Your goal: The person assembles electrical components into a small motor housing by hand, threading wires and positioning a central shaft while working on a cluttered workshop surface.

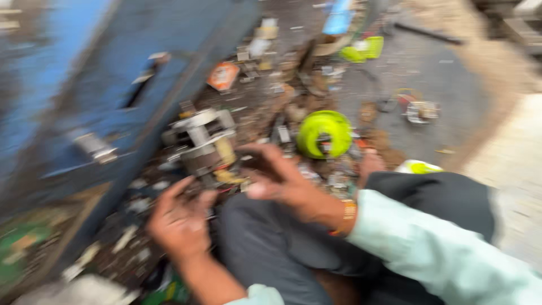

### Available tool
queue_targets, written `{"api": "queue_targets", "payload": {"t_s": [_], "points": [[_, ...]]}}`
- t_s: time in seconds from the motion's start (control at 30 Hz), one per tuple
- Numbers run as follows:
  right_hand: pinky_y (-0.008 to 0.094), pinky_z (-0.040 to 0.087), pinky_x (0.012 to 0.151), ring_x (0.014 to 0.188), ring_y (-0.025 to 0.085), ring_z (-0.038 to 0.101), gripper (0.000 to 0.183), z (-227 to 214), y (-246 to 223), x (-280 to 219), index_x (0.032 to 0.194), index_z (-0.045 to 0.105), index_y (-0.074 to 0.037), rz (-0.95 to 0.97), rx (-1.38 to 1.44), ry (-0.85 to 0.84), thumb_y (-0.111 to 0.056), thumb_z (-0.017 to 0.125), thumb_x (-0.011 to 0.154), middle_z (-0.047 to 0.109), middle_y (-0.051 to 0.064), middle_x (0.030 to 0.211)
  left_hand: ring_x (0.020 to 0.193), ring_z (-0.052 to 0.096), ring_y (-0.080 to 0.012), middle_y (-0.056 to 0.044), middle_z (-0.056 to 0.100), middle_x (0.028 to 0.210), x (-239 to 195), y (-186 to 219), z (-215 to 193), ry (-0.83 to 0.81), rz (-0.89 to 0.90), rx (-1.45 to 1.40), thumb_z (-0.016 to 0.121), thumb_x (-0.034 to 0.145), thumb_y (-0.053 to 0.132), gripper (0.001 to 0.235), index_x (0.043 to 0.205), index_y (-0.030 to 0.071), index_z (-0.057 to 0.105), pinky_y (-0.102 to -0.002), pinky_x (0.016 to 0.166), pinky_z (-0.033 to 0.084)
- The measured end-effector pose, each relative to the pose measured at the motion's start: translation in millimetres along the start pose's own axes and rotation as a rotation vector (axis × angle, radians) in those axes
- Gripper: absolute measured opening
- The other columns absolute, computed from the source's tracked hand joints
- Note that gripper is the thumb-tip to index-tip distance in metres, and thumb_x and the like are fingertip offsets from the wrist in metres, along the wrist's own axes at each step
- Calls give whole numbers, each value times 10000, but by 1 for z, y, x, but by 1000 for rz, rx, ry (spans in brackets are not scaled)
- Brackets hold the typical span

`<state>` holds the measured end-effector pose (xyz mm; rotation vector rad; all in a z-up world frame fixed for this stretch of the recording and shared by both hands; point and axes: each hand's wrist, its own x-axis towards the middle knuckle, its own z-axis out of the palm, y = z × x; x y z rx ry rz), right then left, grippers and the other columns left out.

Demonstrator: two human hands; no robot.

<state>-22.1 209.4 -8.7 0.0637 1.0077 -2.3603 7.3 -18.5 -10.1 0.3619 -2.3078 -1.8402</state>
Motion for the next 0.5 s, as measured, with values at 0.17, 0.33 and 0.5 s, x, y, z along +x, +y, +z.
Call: {"api": "queue_targets", "payload": {"t_s": [0.17,0.33,0.5], "points": [[395,432,1160,1368,235,511,668,-3,9,10,1482,433,-43,-17,-129,74,-165,737,900,485,117,1475,942,736,-225,-153,709,1077,3,-17,-8,-25,-150,-259,831,755,-120,502,1207,-75,619,-342,851,619],[348,514,1064,1233,181,595,569,-12,6,11,1413,488,-33,-50,-232,117,-118,732,906,594,89,1334,974,695,-210,-133,684,1096,6,-23,-14,-64,-164,-448,819,812,-59,416,1181,-50,627,-330,904,590],[331,531,1018,1140,156,629,502,-18,3,10,1349,538,-21,4,-190,238,-119,726,895,653,84,1218,899,624,-188,-105,658,1024,9,-24,-17,56,-405,-802,668,1019,313,358,1127,-27,640,-284,792,525]]}}
